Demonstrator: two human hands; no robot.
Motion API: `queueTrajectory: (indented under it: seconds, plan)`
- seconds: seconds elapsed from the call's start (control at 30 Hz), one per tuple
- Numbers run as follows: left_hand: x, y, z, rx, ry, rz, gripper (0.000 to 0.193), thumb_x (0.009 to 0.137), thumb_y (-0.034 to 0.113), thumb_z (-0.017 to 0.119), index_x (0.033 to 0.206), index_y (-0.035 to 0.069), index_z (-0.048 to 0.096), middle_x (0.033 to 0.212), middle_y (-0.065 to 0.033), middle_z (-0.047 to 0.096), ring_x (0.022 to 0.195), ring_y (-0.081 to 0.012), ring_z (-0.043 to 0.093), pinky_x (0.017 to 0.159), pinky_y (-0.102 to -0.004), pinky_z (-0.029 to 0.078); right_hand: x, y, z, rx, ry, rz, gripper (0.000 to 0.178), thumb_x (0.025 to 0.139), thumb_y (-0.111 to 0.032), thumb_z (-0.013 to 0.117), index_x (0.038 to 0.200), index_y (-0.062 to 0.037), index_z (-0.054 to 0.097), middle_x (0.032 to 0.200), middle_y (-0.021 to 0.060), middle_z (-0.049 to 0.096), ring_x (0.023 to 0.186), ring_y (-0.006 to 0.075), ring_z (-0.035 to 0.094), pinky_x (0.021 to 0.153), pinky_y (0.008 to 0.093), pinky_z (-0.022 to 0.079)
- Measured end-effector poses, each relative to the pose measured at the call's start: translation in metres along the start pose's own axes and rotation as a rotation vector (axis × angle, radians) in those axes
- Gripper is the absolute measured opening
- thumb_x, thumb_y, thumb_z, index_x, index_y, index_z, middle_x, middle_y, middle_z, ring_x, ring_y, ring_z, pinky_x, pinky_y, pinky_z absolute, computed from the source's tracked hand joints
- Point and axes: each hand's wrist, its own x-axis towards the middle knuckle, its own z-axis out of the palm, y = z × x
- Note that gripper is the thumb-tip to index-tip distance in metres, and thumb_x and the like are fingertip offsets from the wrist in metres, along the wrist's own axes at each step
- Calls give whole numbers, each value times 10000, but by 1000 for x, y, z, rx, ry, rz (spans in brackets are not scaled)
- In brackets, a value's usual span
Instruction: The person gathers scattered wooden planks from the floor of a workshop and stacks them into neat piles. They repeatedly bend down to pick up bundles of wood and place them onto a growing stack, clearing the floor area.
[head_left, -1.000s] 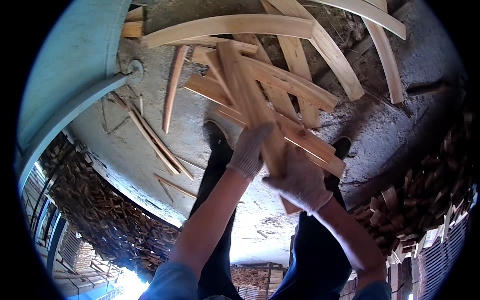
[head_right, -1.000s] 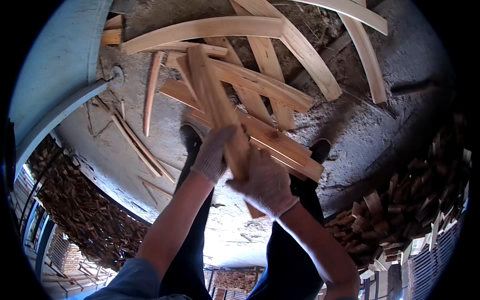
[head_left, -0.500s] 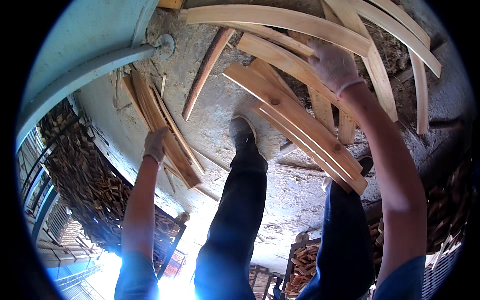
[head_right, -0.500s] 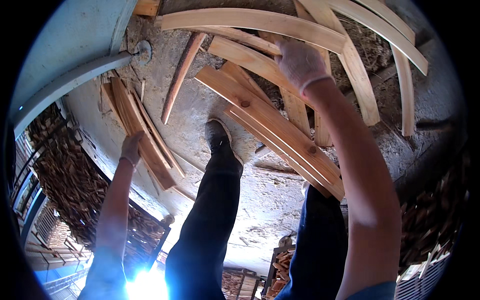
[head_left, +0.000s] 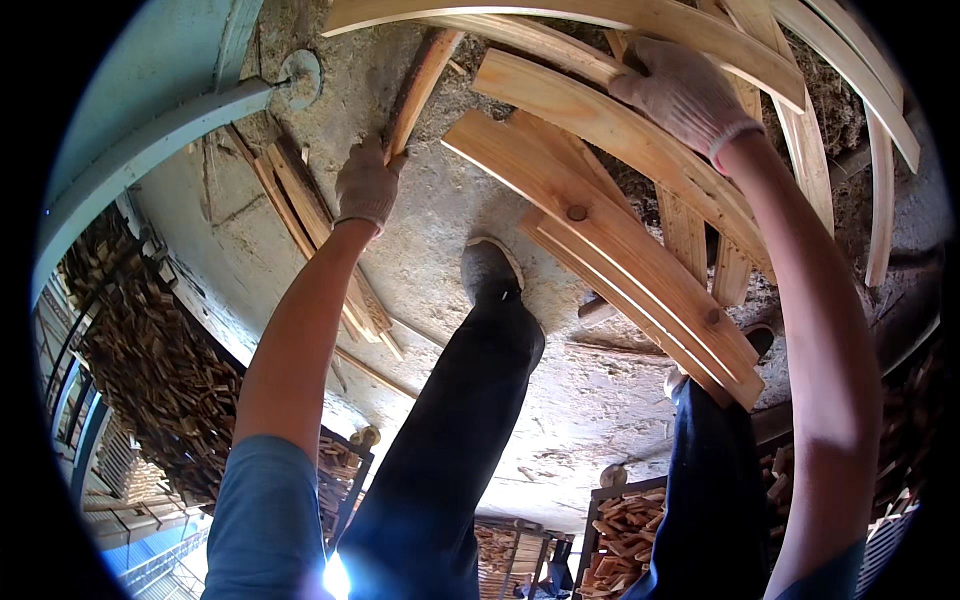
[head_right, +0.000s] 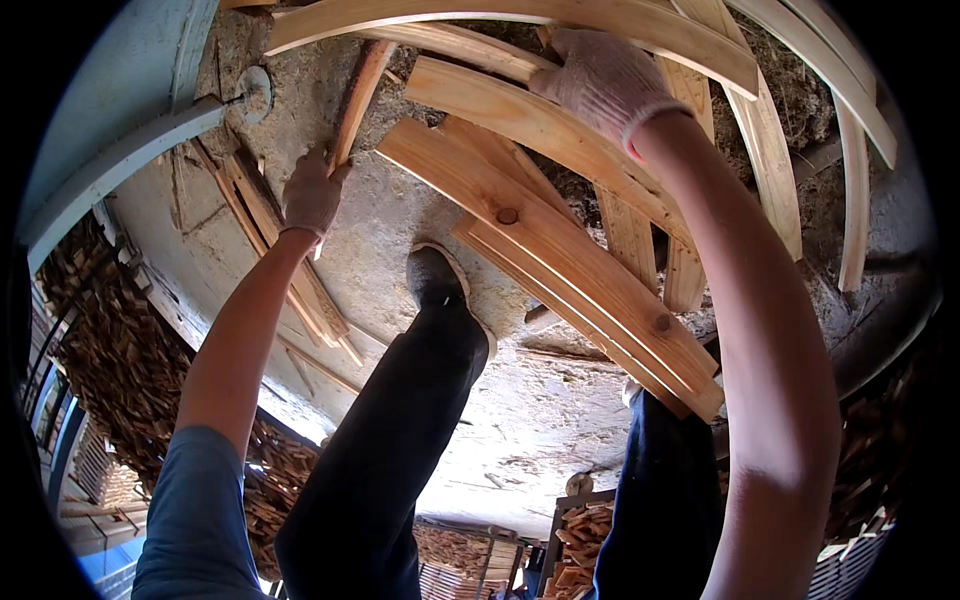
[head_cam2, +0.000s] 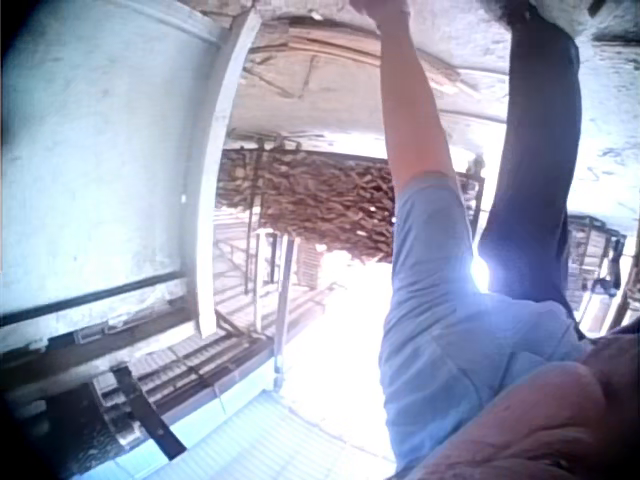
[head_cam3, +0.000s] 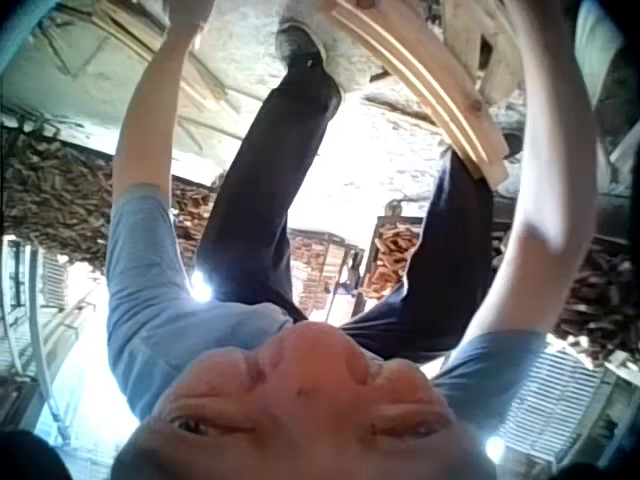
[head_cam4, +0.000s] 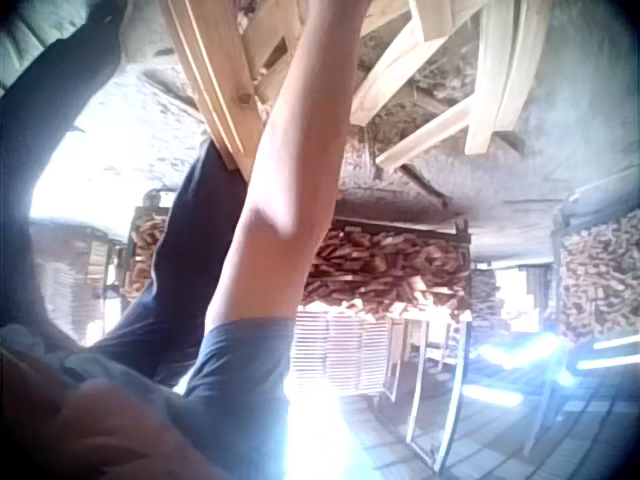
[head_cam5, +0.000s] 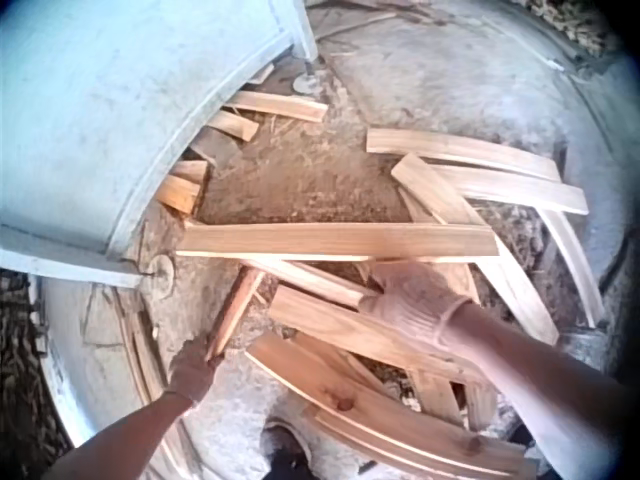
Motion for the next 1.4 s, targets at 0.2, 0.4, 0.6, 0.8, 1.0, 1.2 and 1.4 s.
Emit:
queueTrajectory:
  seconds: [0.2,0.4,0.6,0.8,1.0,1.2,1.4]
  plan:
    - [-25,-7,-48,-178,-9,83,231,946,261,606,1071,79,674,912,-219,672,867,-342,707,814,-441,566,-97,-61,39,180,30,-196,231,993,-311,650,917,-93,666,810,90,673,648,201,659,578,341,560]
    - [-85,36,-127,-1713,-378,-716,296,984,334,638,1097,61,622,793,-63,644,692,-229,639,672,-380,552,-211,-183,134,533,27,15,195,968,-264,641,903,-83,607,731,96,648,621,275,674,562,415,553]
    - [-150,-25,-124,-1286,-434,-688,459,901,299,776,1210,21,582,838,-22,618,664,-115,597,585,-273,492,-235,-212,141,509,-312,-293,411,960,-474,661,1059,-75,639,918,133,716,834,285,735,735,437,578]
    - [-240,-141,-67,-628,-302,-693,735,867,291,780,1431,-66,473,1049,-106,665,887,-161,651,738,-302,526,-103,-16,26,-320,65,28,686,923,-372,710,1473,-37,475,1427,123,543,1289,274,540,1019,410,496]
    - [-166,44,-61,-855,-495,-411,612,968,283,685,1468,-17,500,1296,-174,654,1202,-250,634,1001,-370,515,-7,73,-54,-662,141,189,900,795,-302,752,1543,2,354,1585,223,404,1446,387,407,1141,500,416]
    - [-184,220,-26,-1682,-927,-615,673,937,569,711,1386,101,533,1140,-48,608,1066,-170,611,991,-367,507,-76,103,-4,-330,413,-84,250,832,-205,639,963,3,685,967,218,705,899,365,708,805,454,581]
    - [-188,268,-7,-2202,-539,-822,708,971,435,717,1512,105,401,1480,-109,487,1389,-273,469,1161,-493,427,-189,153,-5,-243,250,-22,990,759,-603,806,1394,72,458,1438,293,475,1391,422,440,1186,518,369]
